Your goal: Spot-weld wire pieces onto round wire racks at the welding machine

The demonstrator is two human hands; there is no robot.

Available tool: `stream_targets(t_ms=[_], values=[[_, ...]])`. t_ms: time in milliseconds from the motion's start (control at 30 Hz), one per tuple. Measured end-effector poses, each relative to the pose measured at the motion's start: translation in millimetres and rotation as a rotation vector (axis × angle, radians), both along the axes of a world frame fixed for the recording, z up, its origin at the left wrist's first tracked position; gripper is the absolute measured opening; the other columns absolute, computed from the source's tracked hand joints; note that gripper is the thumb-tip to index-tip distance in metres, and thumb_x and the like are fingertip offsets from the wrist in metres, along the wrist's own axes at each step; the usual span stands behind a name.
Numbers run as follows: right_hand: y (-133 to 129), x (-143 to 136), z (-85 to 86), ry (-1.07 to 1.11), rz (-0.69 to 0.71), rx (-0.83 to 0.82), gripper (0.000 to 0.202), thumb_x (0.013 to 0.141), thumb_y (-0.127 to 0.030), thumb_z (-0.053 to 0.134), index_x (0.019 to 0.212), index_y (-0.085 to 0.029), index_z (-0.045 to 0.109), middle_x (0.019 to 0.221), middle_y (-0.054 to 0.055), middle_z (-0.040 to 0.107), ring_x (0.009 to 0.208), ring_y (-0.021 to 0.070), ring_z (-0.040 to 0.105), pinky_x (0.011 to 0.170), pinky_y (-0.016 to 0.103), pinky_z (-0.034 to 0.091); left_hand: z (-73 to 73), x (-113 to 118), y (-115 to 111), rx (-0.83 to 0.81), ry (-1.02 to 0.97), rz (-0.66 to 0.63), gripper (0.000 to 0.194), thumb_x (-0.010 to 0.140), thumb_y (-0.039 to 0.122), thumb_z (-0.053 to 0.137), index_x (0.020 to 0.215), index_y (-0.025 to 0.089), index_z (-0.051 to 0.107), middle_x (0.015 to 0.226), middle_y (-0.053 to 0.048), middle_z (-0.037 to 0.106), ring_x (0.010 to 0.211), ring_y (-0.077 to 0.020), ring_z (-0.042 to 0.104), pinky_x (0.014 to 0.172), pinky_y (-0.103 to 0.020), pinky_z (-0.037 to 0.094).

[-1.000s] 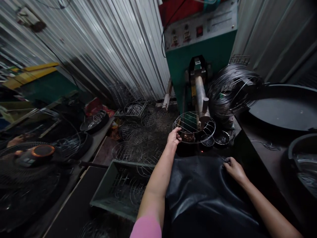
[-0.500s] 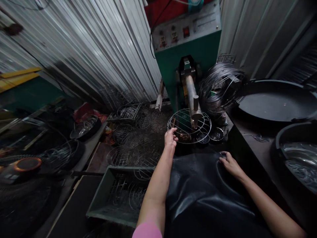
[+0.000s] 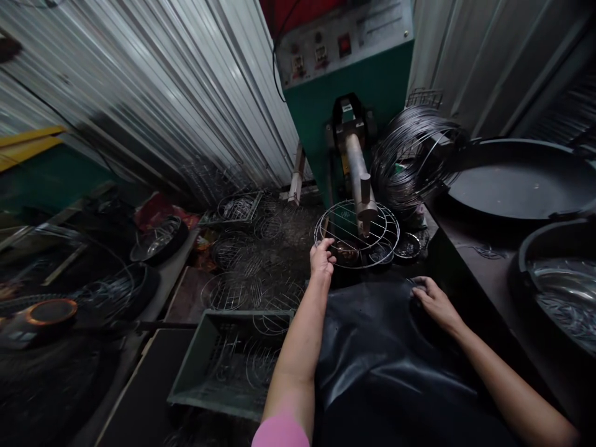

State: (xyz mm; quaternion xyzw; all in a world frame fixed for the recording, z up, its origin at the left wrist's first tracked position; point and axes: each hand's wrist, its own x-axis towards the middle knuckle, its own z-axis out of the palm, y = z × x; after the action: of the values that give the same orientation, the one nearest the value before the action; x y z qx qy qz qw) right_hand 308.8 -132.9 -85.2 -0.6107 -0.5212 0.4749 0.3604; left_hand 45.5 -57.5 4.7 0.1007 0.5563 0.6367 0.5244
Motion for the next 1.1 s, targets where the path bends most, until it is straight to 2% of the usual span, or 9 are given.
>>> stream_targets(t_ms=[133,200,267,500,633,767,867,1000,1100], values=[[3,-26,45.5,0.172,0.037,0.146,0.022,0.075,-0.039,0.056,0.079,-0.021,0.046,0.069,0.000,0.060,0.053,0.0115,0.051,0.053,0.024,0.043,2.2,4,-4,0.003,0.004,0.003,0.037,0.047,0.022,0.071,0.066,0.018,0.040,0.052,0.010,0.031,0.039,0.0008,0.022,0.035,-0.015,0.013],[9,-42,65.3,0.238,0.064,0.272,0.024,0.078,-0.042,0.055,0.085,-0.020,0.046,0.077,0.003,0.062,0.060,0.0130,0.056,0.062,0.026,0.046,3.2,7,-5,0.008,0.008,0.003,0.037,0.047,0.021,0.070,0.066,0.018,0.039,0.051,0.011,0.029,0.039,0.0006,0.021,0.036,-0.015,0.013],[18,-56,75.9,0.215,0.089,0.369,0.027,0.081,-0.042,0.053,0.095,-0.020,0.049,0.080,0.003,0.064,0.066,0.0149,0.059,0.068,0.029,0.048,4.0,9,-4,0.016,0.007,-0.001,0.036,0.047,0.020,0.070,0.066,0.018,0.038,0.051,0.011,0.029,0.039,0.0004,0.022,0.036,-0.015,0.013],[45,-73,65.4,-0.064,0.220,0.429,0.026,0.081,-0.040,0.048,0.090,-0.019,0.061,0.072,0.003,0.065,0.063,0.0174,0.061,0.060,0.028,0.048,3.1,9,3,0.056,0.057,0.050,0.041,0.046,0.017,0.068,0.080,0.018,0.045,0.054,0.010,0.035,0.039,-0.0007,0.028,0.036,-0.014,0.016],[53,-71,76.7,-0.072,0.310,0.446,0.025,0.082,-0.039,0.046,0.092,-0.021,0.060,0.069,0.002,0.065,0.063,0.0171,0.061,0.063,0.028,0.048,1.9,6,10,0.077,0.002,0.021,0.039,0.047,0.019,0.067,0.076,0.018,0.042,0.054,0.011,0.035,0.038,0.0000,0.025,0.035,-0.014,0.014],[64,-68,85.6,-0.129,0.419,0.523,0.021,0.082,-0.037,0.048,0.092,-0.023,0.061,0.079,0.002,0.067,0.070,0.0176,0.061,0.068,0.028,0.048,2.5,4,16,0.086,-0.011,0.023,0.042,0.047,0.019,0.071,0.076,0.018,0.042,0.054,0.010,0.037,0.037,0.0006,0.025,0.035,-0.014,0.014],[70,-67,82.7,-0.152,0.411,0.464,0.022,0.079,-0.038,0.049,0.088,-0.023,0.061,0.073,0.002,0.066,0.064,0.0174,0.060,0.063,0.029,0.048,2.4,3,18,0.076,-0.001,0.037,0.045,0.046,0.019,0.073,0.080,0.019,0.044,0.055,0.011,0.037,0.037,0.0007,0.025,0.035,-0.014,0.015],[68,-70,78.9,-0.059,0.325,0.353,0.025,0.079,-0.041,0.048,0.086,-0.020,0.061,0.059,0.000,0.062,0.057,0.0165,0.059,0.060,0.028,0.047,0.6,4,17,0.082,0.001,0.034,0.045,0.046,0.020,0.072,0.082,0.019,0.045,0.055,0.011,0.037,0.038,0.0001,0.027,0.035,-0.014,0.015],[63,-74,79.3,0.021,0.274,0.311,0.027,0.078,-0.042,0.049,0.085,-0.019,0.060,0.063,0.001,0.064,0.058,0.0163,0.060,0.059,0.028,0.048,-0.5,5,16,0.075,0.003,0.047,0.044,0.046,0.019,0.069,0.082,0.018,0.044,0.056,0.010,0.039,0.039,-0.0001,0.028,0.035,-0.014,0.015]])
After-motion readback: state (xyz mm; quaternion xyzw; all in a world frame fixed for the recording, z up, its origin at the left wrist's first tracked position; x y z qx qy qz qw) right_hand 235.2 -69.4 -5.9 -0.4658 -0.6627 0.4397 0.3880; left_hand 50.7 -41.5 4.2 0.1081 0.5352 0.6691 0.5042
